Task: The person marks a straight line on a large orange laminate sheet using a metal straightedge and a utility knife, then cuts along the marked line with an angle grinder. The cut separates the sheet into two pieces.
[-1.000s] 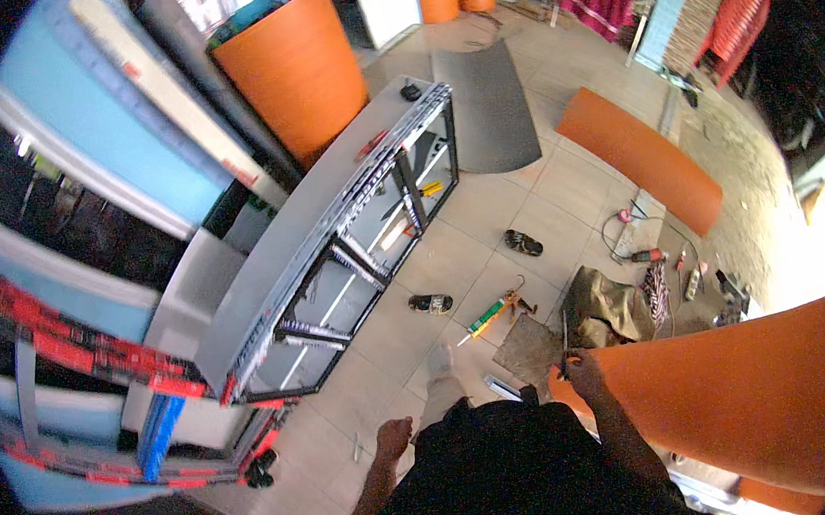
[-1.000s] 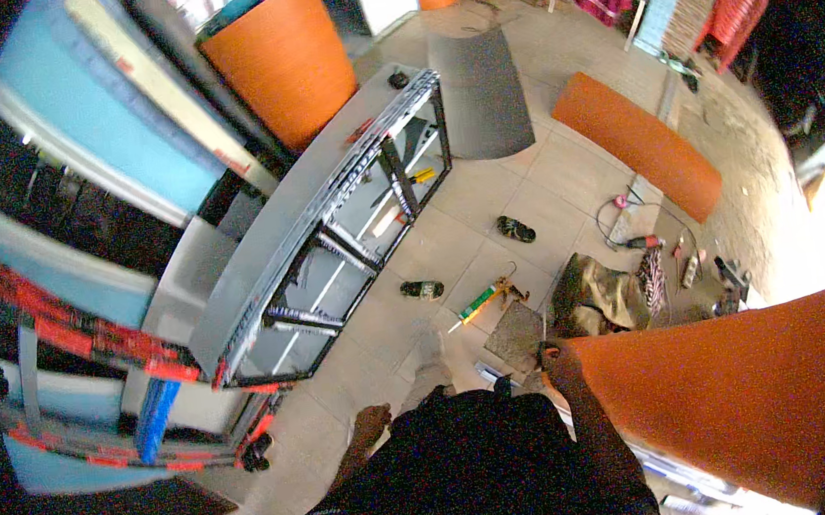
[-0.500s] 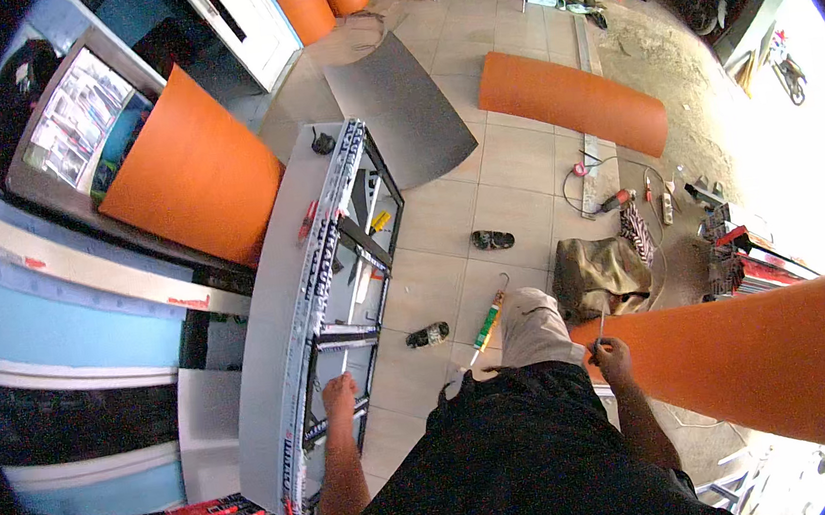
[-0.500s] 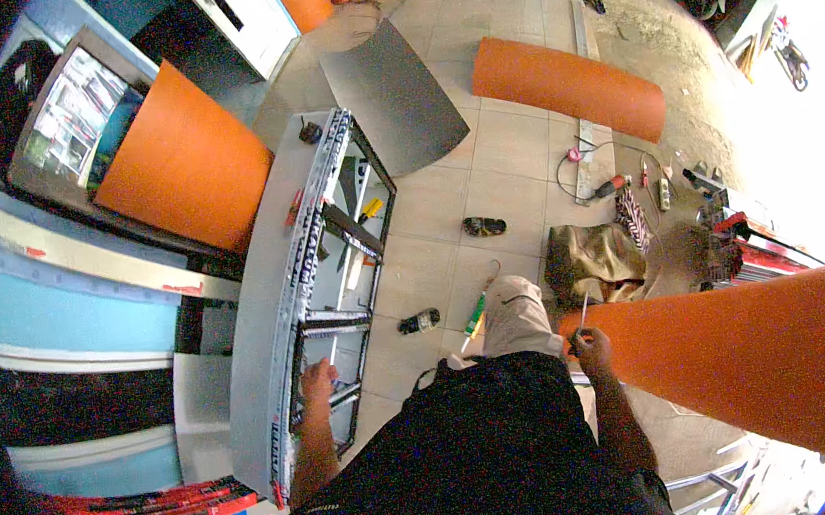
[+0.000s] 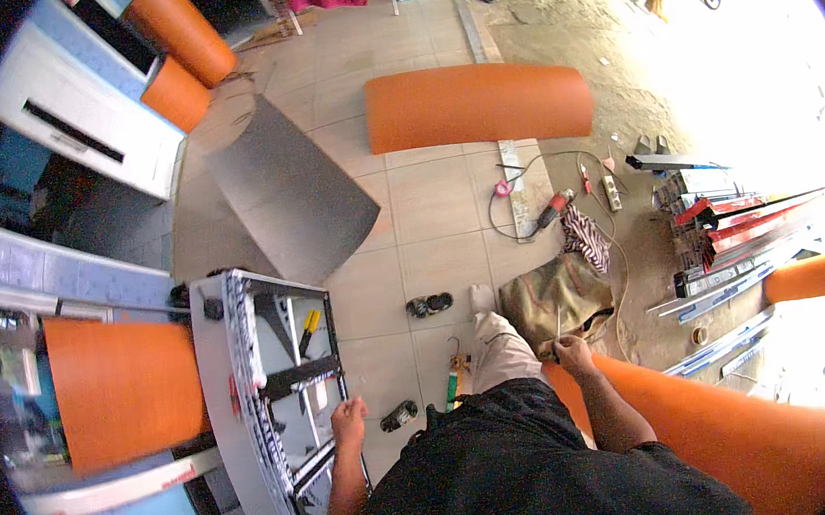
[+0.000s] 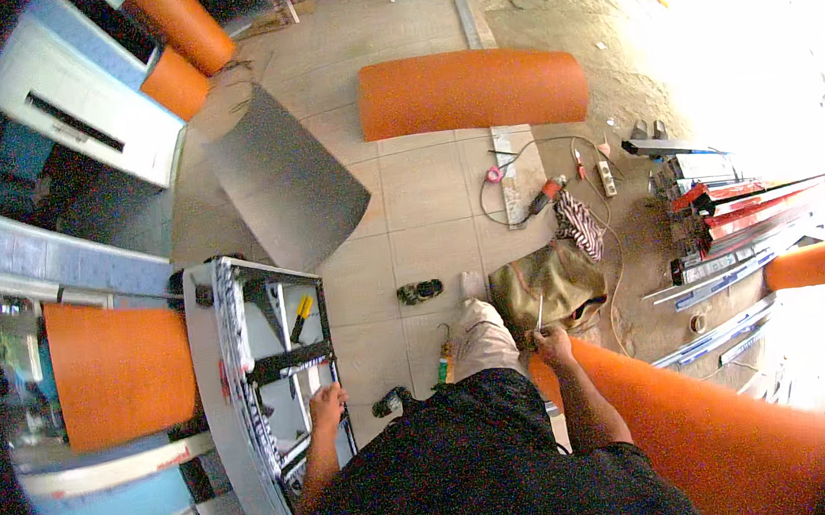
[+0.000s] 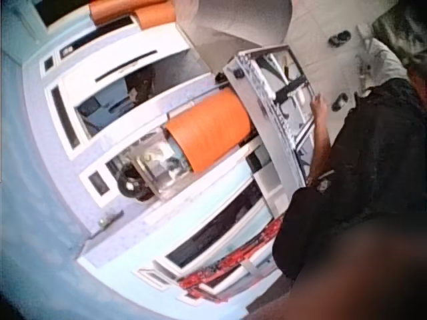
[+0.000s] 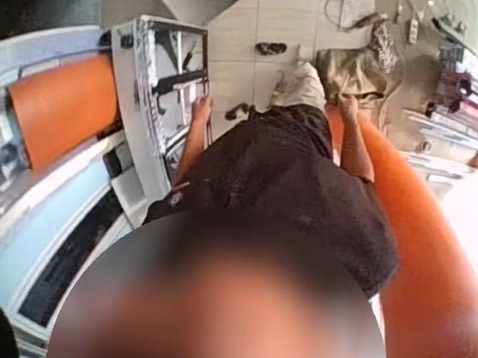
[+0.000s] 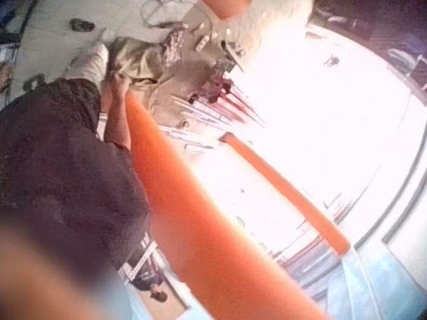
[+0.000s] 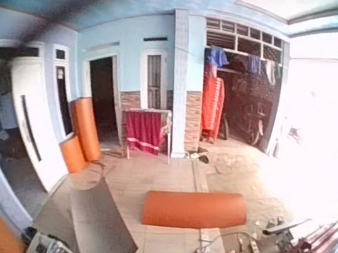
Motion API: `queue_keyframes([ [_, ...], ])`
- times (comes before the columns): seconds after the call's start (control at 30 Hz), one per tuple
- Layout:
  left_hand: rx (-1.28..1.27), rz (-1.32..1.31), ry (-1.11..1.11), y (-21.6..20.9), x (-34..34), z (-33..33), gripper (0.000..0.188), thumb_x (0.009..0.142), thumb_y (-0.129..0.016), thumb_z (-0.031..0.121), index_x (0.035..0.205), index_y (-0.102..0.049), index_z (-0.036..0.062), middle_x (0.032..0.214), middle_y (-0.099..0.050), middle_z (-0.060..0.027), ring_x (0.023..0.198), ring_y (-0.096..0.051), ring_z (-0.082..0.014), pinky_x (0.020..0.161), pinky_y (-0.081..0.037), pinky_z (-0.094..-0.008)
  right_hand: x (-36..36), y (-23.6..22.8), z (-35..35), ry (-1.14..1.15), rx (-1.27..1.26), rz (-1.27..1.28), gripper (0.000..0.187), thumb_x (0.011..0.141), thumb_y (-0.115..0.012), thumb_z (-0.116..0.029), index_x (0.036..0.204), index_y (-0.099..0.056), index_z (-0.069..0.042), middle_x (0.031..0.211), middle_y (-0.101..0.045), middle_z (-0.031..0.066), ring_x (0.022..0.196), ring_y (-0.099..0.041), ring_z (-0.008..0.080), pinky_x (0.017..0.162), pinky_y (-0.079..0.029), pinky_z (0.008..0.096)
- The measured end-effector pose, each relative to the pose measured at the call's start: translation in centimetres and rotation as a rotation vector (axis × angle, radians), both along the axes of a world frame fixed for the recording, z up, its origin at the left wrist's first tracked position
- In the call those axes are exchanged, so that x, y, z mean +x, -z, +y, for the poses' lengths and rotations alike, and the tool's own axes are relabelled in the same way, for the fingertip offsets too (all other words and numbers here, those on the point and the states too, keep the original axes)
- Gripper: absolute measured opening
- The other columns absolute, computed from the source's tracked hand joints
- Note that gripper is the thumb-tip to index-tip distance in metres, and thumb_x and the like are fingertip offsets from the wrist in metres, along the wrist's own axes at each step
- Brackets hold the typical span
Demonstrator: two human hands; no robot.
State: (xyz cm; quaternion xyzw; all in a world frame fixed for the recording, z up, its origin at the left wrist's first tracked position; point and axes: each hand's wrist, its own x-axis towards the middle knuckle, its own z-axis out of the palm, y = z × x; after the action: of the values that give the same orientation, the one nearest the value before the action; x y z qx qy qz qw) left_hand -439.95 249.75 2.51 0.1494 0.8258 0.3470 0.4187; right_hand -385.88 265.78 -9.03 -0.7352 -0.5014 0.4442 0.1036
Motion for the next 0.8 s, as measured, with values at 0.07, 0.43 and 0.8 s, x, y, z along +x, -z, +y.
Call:
queue_keyframes([
  [0.07, -0.118, -0.037, -0.005, 0.7, 1.6, 3.1, 0.034, 0.095, -0.07, 0.032, 0.084, -0.068, -0.0001, 0.077, -0.071, -0.0069, 0.071, -0.066, -0.0159, 0.068, -0.052, -0.0321, 1.4, 2.9, 4.2, 0.035, -0.052, 0.043, 0.04, 0.09, -0.069, -0.041, 0.09, -0.076, -0.002, 0.075, -0.073, 0.0185, 0.069, -0.072, 0.0296, 0.071, -0.055, 0.0418],
  [0.43, -0.193, 0.268, 0.562, -2.1, 1.6, 20.9, 0.043, 0.095, -0.066, 0.036, 0.076, -0.067, -0.0019, 0.066, -0.065, -0.0116, 0.058, -0.059, -0.0241, 0.063, -0.049, -0.0426, 4.7, -4.4, 21.8, 0.355, 0.004, 0.081, 0.029, 0.092, -0.067, -0.022, 0.11, -0.065, 0.0, 0.074, -0.069, 0.0117, 0.063, -0.067, 0.0215, 0.061, -0.055, 0.0364],
  [0.8, -0.27, 0.261, 0.604, 4.3, -3.9, 52.6, 0.036, 0.089, -0.072, 0.035, 0.097, -0.074, 0.0, 0.093, -0.074, -0.0172, 0.089, -0.071, -0.0289, 0.081, -0.055, -0.0408, -0.7, 0.9, 28.3, 0.292, -0.336, -0.056, 0.033, 0.083, -0.074, -0.032, 0.096, -0.07, -0.002, 0.08, -0.073, 0.0165, 0.069, -0.072, 0.0307, 0.067, -0.058, 0.0401],
])
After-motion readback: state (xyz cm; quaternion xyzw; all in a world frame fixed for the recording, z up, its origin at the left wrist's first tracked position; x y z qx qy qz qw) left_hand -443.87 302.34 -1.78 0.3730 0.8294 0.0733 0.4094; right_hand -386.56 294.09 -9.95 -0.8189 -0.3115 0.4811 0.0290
